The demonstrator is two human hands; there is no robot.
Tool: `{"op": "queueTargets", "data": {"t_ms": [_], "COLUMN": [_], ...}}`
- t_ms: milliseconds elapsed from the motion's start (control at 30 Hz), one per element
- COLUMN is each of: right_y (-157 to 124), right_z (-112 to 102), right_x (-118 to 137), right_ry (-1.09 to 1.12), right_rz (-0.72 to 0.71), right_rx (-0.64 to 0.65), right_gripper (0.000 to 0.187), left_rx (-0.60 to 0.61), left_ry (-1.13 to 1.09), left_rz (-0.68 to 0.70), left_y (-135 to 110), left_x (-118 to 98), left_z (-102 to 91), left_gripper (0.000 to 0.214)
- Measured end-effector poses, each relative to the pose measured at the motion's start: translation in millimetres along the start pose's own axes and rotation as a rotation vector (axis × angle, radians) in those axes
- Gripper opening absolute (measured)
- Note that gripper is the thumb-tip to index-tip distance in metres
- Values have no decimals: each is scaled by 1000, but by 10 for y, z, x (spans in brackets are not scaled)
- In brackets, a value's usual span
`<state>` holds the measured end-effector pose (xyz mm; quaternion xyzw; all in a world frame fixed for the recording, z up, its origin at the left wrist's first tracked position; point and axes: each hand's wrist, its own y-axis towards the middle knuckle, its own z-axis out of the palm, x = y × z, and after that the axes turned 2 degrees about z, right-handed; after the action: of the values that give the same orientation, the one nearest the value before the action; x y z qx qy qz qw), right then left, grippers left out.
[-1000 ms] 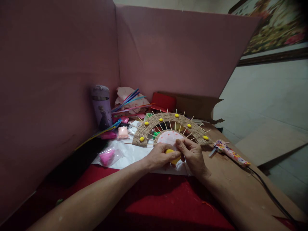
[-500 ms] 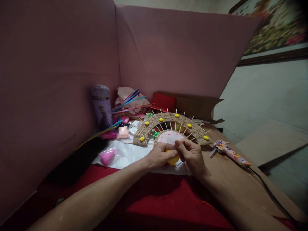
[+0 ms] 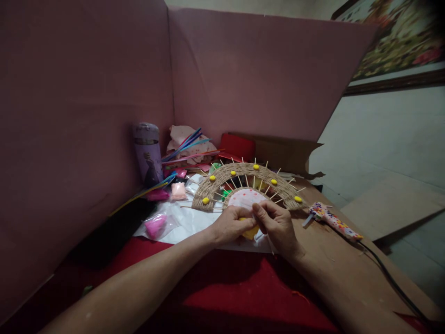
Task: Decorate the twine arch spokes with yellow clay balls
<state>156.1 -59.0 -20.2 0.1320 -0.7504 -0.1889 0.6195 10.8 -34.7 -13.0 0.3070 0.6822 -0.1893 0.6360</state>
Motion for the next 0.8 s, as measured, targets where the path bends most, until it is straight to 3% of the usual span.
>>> {"op": "queueTargets", "data": {"t_ms": [533, 800], "right_y": [0, 0], "right_z": [-6, -10], "right_x": [16, 8], "right_ry": [-59, -155], "right_rz": [-35, -90], "right_rx": [-1, 32], "right_gripper": [33, 31], "left_rx": [18, -29], "left_ry": [26, 217], "left_rz": [31, 14], "left_y": [-3, -12], "left_x": [25, 0], "left_z": [-6, -16], "left_gripper": [25, 21]}}
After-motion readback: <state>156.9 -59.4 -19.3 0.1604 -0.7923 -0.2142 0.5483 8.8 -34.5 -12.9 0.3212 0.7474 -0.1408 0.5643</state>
